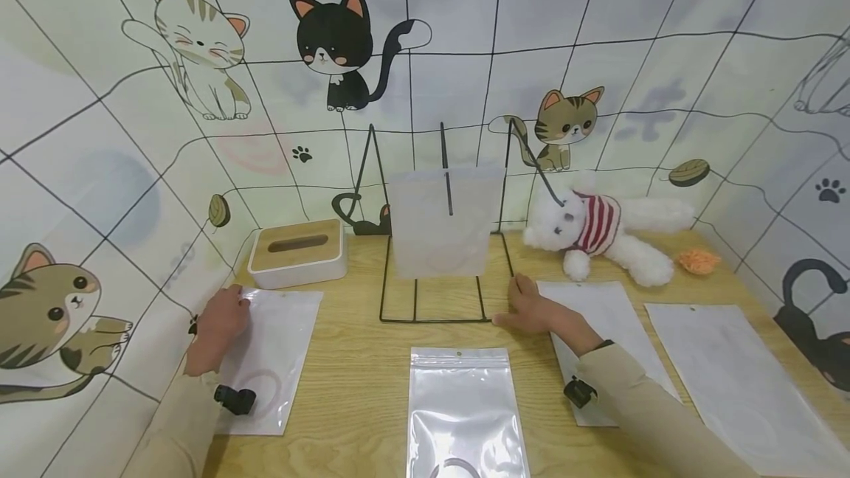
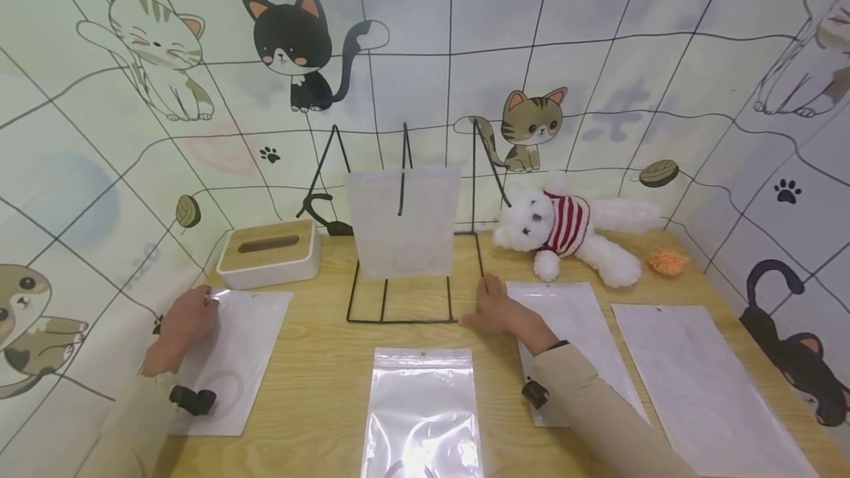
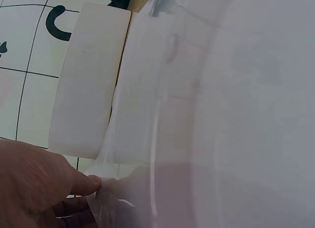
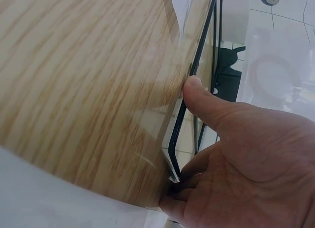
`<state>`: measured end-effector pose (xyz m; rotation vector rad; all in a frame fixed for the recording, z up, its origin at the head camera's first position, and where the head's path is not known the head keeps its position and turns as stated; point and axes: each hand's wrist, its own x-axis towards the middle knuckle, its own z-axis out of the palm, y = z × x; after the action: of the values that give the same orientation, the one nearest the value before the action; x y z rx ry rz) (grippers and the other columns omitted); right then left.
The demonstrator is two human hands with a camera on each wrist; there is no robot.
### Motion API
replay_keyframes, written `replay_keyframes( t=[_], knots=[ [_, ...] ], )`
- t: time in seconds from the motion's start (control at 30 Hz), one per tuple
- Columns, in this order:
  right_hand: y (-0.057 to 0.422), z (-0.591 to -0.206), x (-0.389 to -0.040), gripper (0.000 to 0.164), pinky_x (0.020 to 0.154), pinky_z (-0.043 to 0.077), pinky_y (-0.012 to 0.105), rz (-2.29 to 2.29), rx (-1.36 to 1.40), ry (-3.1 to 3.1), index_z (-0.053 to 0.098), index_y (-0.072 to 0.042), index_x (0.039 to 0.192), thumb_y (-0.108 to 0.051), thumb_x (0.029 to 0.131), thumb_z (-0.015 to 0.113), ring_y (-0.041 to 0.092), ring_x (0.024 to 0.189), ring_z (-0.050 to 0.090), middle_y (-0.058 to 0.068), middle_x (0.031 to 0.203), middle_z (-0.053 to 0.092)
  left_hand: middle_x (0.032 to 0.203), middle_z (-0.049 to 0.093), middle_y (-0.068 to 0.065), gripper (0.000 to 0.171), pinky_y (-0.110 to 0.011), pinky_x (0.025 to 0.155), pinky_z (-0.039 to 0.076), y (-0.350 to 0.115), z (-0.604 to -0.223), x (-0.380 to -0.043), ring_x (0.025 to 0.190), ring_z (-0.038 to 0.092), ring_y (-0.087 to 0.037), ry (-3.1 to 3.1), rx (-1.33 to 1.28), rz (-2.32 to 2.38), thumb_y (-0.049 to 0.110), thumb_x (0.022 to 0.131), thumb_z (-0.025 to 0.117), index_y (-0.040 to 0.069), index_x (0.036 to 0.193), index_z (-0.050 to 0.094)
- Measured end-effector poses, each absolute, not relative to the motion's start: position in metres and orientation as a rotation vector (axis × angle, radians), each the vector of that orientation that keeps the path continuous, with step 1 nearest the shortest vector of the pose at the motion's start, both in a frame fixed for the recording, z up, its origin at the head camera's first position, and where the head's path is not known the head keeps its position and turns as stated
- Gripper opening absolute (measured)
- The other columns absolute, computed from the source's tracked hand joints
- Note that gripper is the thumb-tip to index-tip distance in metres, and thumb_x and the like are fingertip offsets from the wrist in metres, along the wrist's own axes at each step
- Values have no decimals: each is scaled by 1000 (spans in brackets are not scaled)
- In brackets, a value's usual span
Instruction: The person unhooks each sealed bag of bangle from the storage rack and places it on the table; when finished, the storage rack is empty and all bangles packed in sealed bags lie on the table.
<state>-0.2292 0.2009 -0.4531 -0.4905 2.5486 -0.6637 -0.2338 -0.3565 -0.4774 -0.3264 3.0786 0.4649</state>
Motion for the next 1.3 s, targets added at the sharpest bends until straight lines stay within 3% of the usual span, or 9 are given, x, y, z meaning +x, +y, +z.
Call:
replay_keyframes(
  t=[0.13, 0.3, 0.5, 0.77, 0.93, 1.07, 1.3],
  knots=[
    [201, -453, -228, 95, 120, 10, 65, -671, -489, 2548, -2, 26, 146, -32, 101, 57, 58, 146, -7, 46, 154, -9, 107, 55, -37, 37, -56, 70, 51, -357, -478, -233, 94, 59, -48, 3097, -334, 423, 7, 100, 42, -19, 126, 47],
    [201, -453, -227, 95, 119, 11, 65, -673, -482, 2547, -2, 26, 146, -32, 101, 58, 58, 146, -7, 47, 154, -9, 105, 54, -36, 34, -56, 69, 51, -357, -478, -232, 94, 58, -49, 3104, -327, 407, 6, 100, 44, -18, 122, 49],
    [200, -454, -225, 95, 119, 12, 66, -673, -486, 2550, 0, 27, 146, -33, 101, 58, 59, 145, -5, 47, 153, -7, 113, 46, -36, 32, -60, 71, 49, -354, -478, -228, 101, 51, -53, 3086, -339, 401, 6, 100, 46, -14, 124, 47],
    [200, -454, -225, 95, 119, 11, 66, -669, -494, 2550, 0, 27, 145, -33, 101, 58, 59, 145, -6, 47, 153, -8, 125, 41, -36, 42, -61, 82, 49, -348, -480, -228, 109, 48, -52, 3098, -355, 413, 4, 99, 46, -13, 138, 41],
    [200, -453, -225, 95, 119, 11, 66, -660, -494, 2545, 0, 27, 146, -34, 101, 57, 59, 145, -6, 47, 153, -8, 127, 39, -37, 47, -64, 85, 45, -345, -481, -227, 112, 44, -54, 3155, -345, 491, 12, 99, 47, -13, 138, 40],
    [201, -453, -226, 94, 119, 11, 65, -654, -503, 2542, -1, 27, 145, -33, 102, 57, 59, 145, -6, 47, 153, -8, 124, 44, -37, 45, -68, 83, 42, -342, -478, -226, 109, 46, -56, 3325, -302, 608, 17, 98, 50, -12, 133, 47],
    [201, -452, -230, 93, 120, 9, 65, -642, -514, 2553, -2, 27, 145, -32, 102, 55, 59, 145, -7, 48, 152, -9, 115, 53, -32, 32, -64, 80, 42, -322, -465, -228, 100, 51, -53, 3601, -247, 809, 12, 95, 55, -8, 121, 59]
  ],
)
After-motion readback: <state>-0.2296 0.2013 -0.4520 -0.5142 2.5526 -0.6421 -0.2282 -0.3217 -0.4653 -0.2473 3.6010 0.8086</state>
